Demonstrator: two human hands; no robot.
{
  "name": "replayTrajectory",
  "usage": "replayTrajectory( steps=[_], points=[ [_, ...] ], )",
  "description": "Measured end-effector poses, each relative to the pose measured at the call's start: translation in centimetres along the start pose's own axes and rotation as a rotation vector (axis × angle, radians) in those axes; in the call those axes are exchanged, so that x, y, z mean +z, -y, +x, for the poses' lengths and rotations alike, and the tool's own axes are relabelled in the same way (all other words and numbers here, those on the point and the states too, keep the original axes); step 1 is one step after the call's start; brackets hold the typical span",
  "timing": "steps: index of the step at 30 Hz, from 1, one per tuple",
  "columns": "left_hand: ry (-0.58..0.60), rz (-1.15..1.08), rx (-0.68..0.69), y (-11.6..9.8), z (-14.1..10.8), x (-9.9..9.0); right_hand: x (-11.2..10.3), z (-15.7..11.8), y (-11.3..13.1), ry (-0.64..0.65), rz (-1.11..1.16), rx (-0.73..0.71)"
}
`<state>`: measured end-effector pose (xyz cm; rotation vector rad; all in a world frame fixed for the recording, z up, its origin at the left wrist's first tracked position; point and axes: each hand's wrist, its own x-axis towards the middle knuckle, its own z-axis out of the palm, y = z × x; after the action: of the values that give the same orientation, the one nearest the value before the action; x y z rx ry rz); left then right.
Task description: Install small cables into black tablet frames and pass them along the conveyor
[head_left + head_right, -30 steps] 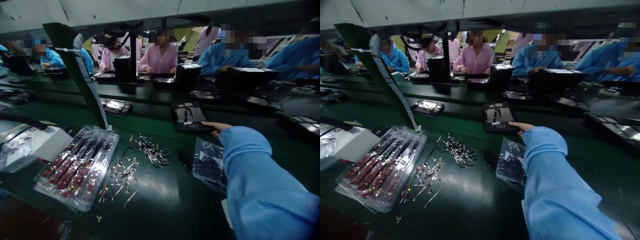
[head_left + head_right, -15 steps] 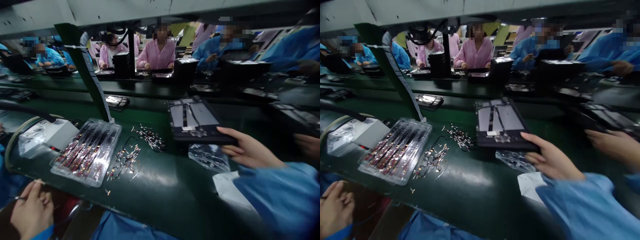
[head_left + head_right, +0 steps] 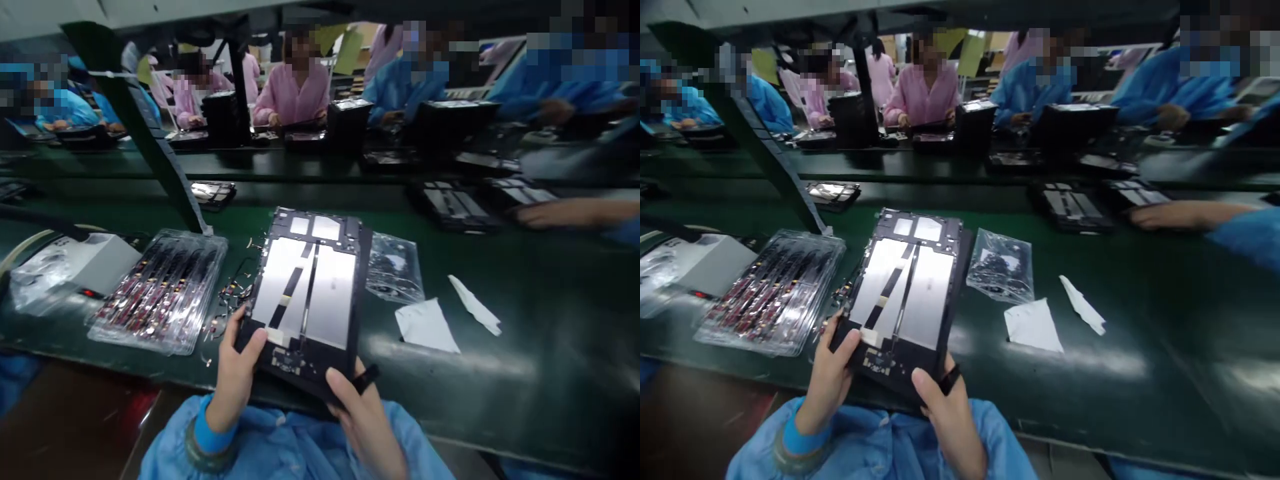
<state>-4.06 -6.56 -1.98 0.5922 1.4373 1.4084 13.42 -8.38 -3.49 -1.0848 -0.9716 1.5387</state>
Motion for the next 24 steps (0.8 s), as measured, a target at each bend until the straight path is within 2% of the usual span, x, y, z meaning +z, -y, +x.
replayTrajectory(
  steps=[2,3,5,6,8,10,13,16,18,21,22,24],
  points=[
    [-0.013,-0.051,-0.041,0.4,0.2,0.4,-1.8,0.1,0.2,0.04,-0.193,-0.07],
    [-0.002,-0.076,-0.064,0.2,0.5,0.2,-3.3,0.4,0.5,0.006,-0.292,-0.148],
    [0.048,-0.058,-0.131,-0.5,1.5,-0.6,-7.0,1.2,1.2,-0.281,-0.376,-0.336],
    [0.092,-0.024,-0.156,-0.9,2.1,-1.1,-8.9,1.8,1.6,-0.439,-0.331,-0.404],
    [0.224,0.059,-0.201,-1.8,3.3,-1.7,-12.2,2.9,2.1,-0.598,-0.185,-0.424],
    [0.362,0.148,-0.237,-2.4,4.3,-1.7,-14.2,4.1,2.4,-0.679,-0.076,-0.404],
    [0.494,0.342,-0.243,-2.5,5.5,-0.7,-15.0,5.4,2.5,-0.688,-0.008,-0.363],
    [0.515,0.503,-0.165,-2.0,6.5,0.4,-14.3,6.4,2.4,-0.631,-0.05,-0.326],
    [0.431,0.559,-0.057,-1.5,6.9,0.8,-13.9,7.1,2.3,-0.587,-0.175,-0.318],
    [0.226,0.592,0.124,-1.4,6.6,0.9,-13.7,8.4,2.2,-0.517,-0.356,-0.316],
    [0.179,0.576,0.149,-1.5,6.3,0.8,-13.7,8.9,2.1,-0.504,-0.395,-0.317],
    [0.161,0.511,0.109,-1.9,5.5,0.9,-13.7,9.8,1.9,-0.49,-0.461,-0.318]
  ],
)
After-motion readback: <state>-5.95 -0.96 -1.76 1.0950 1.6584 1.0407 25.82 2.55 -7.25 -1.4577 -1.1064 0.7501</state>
